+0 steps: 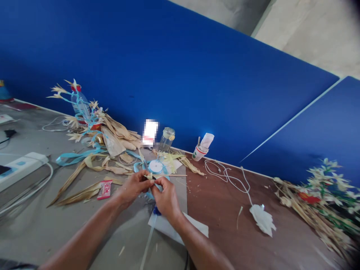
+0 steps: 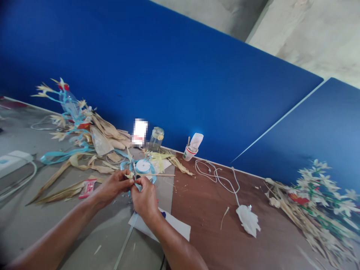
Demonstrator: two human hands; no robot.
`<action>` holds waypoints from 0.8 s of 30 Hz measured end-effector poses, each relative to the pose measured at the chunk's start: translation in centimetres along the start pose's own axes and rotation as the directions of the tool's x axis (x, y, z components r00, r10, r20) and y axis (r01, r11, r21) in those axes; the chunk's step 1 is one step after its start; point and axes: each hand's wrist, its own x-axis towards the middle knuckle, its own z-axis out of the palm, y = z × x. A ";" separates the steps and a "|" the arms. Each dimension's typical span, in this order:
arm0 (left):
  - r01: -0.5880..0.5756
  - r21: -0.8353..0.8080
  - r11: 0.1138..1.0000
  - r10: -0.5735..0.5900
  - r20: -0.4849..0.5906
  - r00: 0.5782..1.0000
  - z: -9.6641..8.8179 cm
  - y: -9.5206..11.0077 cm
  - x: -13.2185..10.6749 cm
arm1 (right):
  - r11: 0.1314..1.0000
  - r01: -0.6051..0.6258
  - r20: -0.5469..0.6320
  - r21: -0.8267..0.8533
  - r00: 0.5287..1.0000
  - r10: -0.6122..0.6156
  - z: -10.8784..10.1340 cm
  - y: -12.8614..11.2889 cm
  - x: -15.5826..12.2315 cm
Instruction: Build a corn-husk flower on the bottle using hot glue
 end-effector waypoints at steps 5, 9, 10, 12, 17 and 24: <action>0.070 -0.216 0.974 -0.037 0.153 0.988 0.1 0.2 -0.6 | 0.947 -0.154 0.065 0.282 0.988 0.141 -0.1 -0.1 0.3; 0.139 -0.271 0.953 -0.104 0.140 0.985 0.0 0.3 -0.7 | 0.864 -0.240 0.107 0.443 0.971 0.215 -0.2 -0.4 0.3; 0.153 -0.279 0.948 -0.120 0.132 0.984 0.0 0.3 -0.7 | 0.851 -0.253 0.119 0.460 0.967 0.224 -0.2 -0.4 0.2; 0.176 -0.292 0.940 -0.144 0.127 0.981 0.1 0.3 -0.7 | 0.822 -0.287 0.149 0.493 0.958 0.245 -0.3 -0.5 0.2; 0.183 -0.285 0.941 -0.154 0.123 0.980 0.1 -0.1 -0.7 | 0.702 -0.378 0.223 0.603 0.925 0.307 -0.3 -0.6 0.4; 0.121 -0.241 0.963 -0.106 0.075 0.992 -0.2 -0.9 -0.3 | 0.599 -0.467 0.309 0.650 0.883 0.353 -0.3 -0.6 0.6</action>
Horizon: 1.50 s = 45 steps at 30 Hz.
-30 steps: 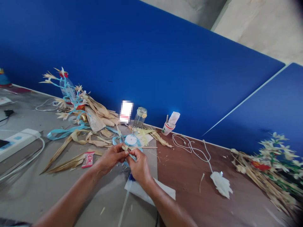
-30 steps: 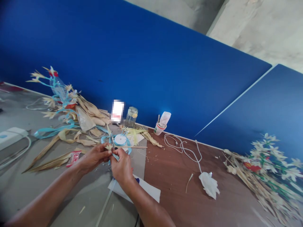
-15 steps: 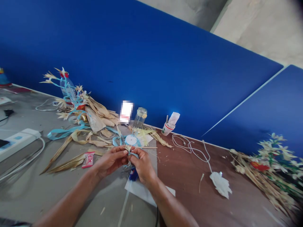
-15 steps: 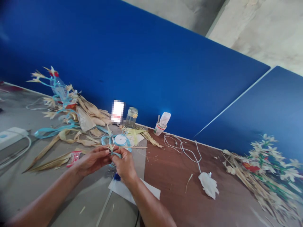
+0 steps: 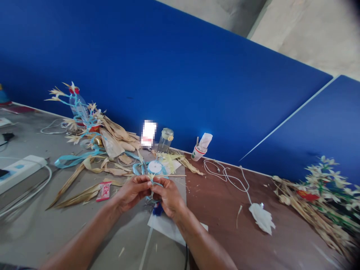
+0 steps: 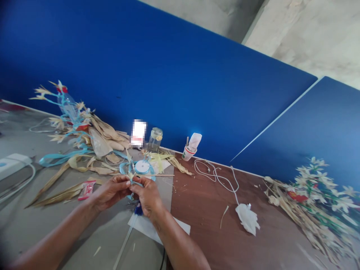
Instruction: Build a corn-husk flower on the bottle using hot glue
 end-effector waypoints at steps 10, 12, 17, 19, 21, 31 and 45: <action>-0.183 0.294 0.938 0.200 -0.029 0.979 0.0 0.0 0.5 | 0.826 0.315 -0.020 -0.468 0.930 -0.366 -0.7 0.5 0.2; -0.216 0.357 0.909 0.253 -0.061 0.966 0.2 0.0 0.6 | 0.746 0.368 0.008 -0.555 0.899 -0.437 -0.7 0.5 -0.1; -0.230 0.454 0.861 0.310 -0.111 0.944 0.7 0.1 0.3 | 0.681 0.407 -0.001 -0.609 0.858 -0.514 -0.6 0.3 -0.3; -0.222 0.476 0.851 0.306 -0.107 0.946 0.8 0.1 0.2 | 0.680 0.399 -0.023 -0.615 0.853 -0.521 -0.6 0.3 -0.1; -0.219 0.484 0.847 0.302 -0.100 0.948 0.9 0.0 0.2 | 0.693 0.388 -0.040 -0.607 0.857 -0.514 -0.8 0.2 0.1; -0.256 0.457 0.852 0.335 -0.100 0.937 0.7 0.1 0.7 | 0.695 0.368 -0.031 -0.618 0.872 -0.489 -0.7 0.0 -0.3; -0.255 0.323 0.911 0.301 -0.100 0.949 0.7 -0.2 0.7 | 0.623 0.408 0.013 -0.667 0.843 -0.538 -0.2 0.1 -0.8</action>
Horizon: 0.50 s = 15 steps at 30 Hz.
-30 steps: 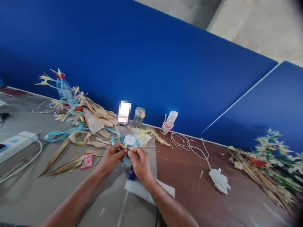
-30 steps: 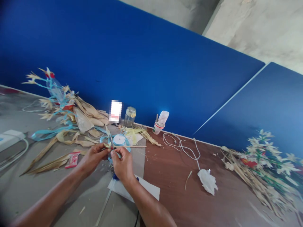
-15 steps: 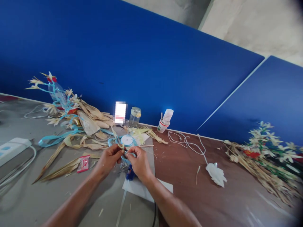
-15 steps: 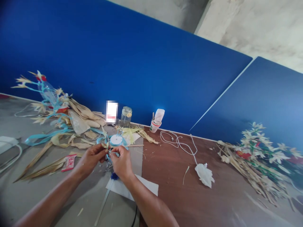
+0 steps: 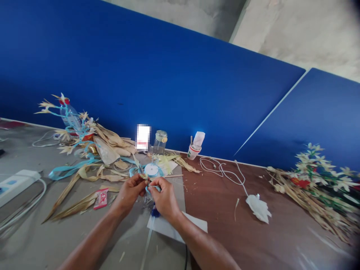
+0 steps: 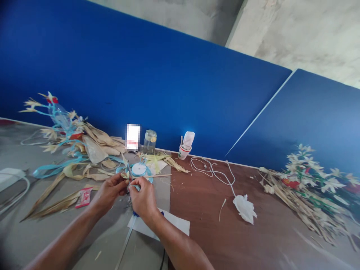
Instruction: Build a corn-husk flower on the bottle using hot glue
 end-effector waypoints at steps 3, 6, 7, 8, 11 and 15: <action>0.023 -0.059 0.998 -0.023 0.000 1.000 -0.1 -0.1 0.0 | 1.000 -0.008 0.007 0.010 1.000 0.008 0.0 0.0 0.0; 0.104 -0.137 0.985 -0.100 0.034 0.994 -0.2 0.0 0.0 | 0.999 -0.012 0.025 0.031 1.000 0.011 -0.2 -0.1 0.1; 0.144 -0.157 0.977 -0.137 0.055 0.989 -0.4 0.0 0.0 | 0.999 -0.014 0.035 0.039 0.999 0.013 -0.2 -0.2 0.1; 0.182 -0.175 0.967 -0.172 0.075 0.982 -0.5 0.1 0.0 | 0.999 -0.019 0.043 0.047 0.999 0.017 -0.3 -0.2 0.1; 0.268 -0.218 0.939 -0.242 0.139 0.960 -0.9 0.3 0.0 | 0.997 -0.034 0.068 0.076 0.997 0.029 -0.4 -0.4 0.1; 0.325 -0.258 0.910 -0.279 0.199 0.940 -1.1 0.5 -0.3 | 0.991 -0.051 0.113 0.124 0.993 0.037 -0.4 -0.3 0.1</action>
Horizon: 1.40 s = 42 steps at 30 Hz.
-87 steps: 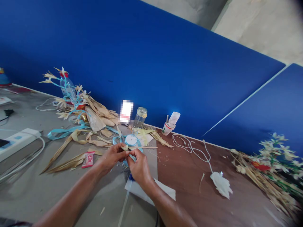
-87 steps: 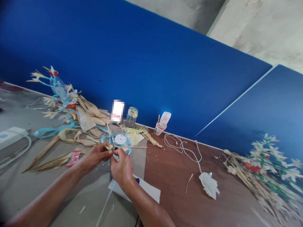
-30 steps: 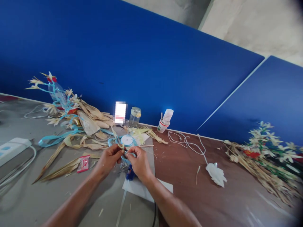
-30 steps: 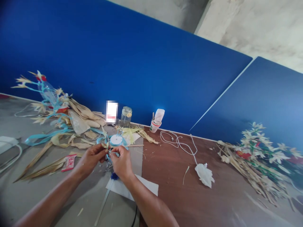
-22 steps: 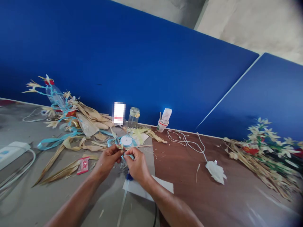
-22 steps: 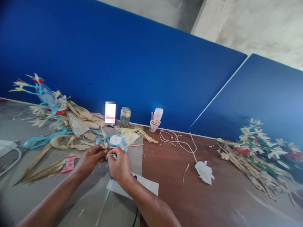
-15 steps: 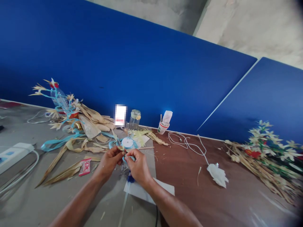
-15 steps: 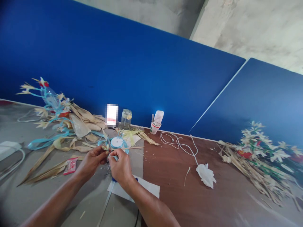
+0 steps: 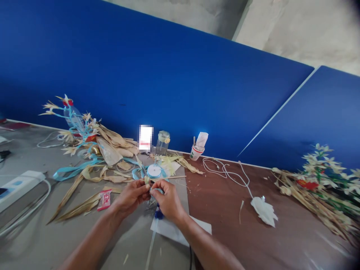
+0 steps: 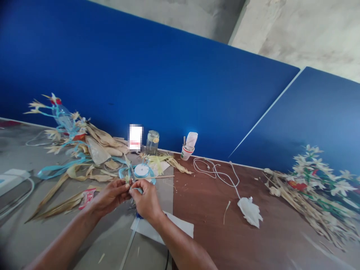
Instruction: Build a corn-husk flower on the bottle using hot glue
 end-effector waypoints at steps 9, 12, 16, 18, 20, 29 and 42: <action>-0.037 0.007 0.999 0.037 0.001 0.999 0.4 0.3 -0.2 | 0.989 -0.077 0.054 0.125 0.996 0.070 0.1 0.6 0.0; -0.048 0.015 0.999 0.048 -0.001 0.999 0.4 0.3 -0.1 | 0.990 -0.059 0.051 0.125 0.997 0.053 -0.2 0.4 0.2; -0.065 -0.014 0.998 0.065 -0.009 0.998 0.5 0.1 -0.1 | 0.973 -0.130 0.122 0.191 0.987 0.108 -0.5 0.2 0.4; -0.074 -0.029 0.997 0.074 -0.012 0.997 0.6 0.0 -0.1 | 0.929 -0.221 0.177 0.296 0.969 0.174 -0.4 0.4 0.4; -0.079 -0.030 0.996 0.079 -0.017 0.997 0.6 0.0 -0.1 | 0.879 -0.297 0.205 0.374 0.950 0.235 -0.1 0.6 0.4; -0.087 0.042 0.995 0.090 -0.078 0.993 0.5 -0.5 0.2 | 0.997 -0.061 -0.049 -0.056 0.997 0.059 0.9 1.4 0.2; -0.043 -0.175 0.984 0.049 0.029 0.998 0.6 0.1 -0.5 | 0.981 -0.108 -0.047 0.161 0.992 0.116 0.6 0.5 0.1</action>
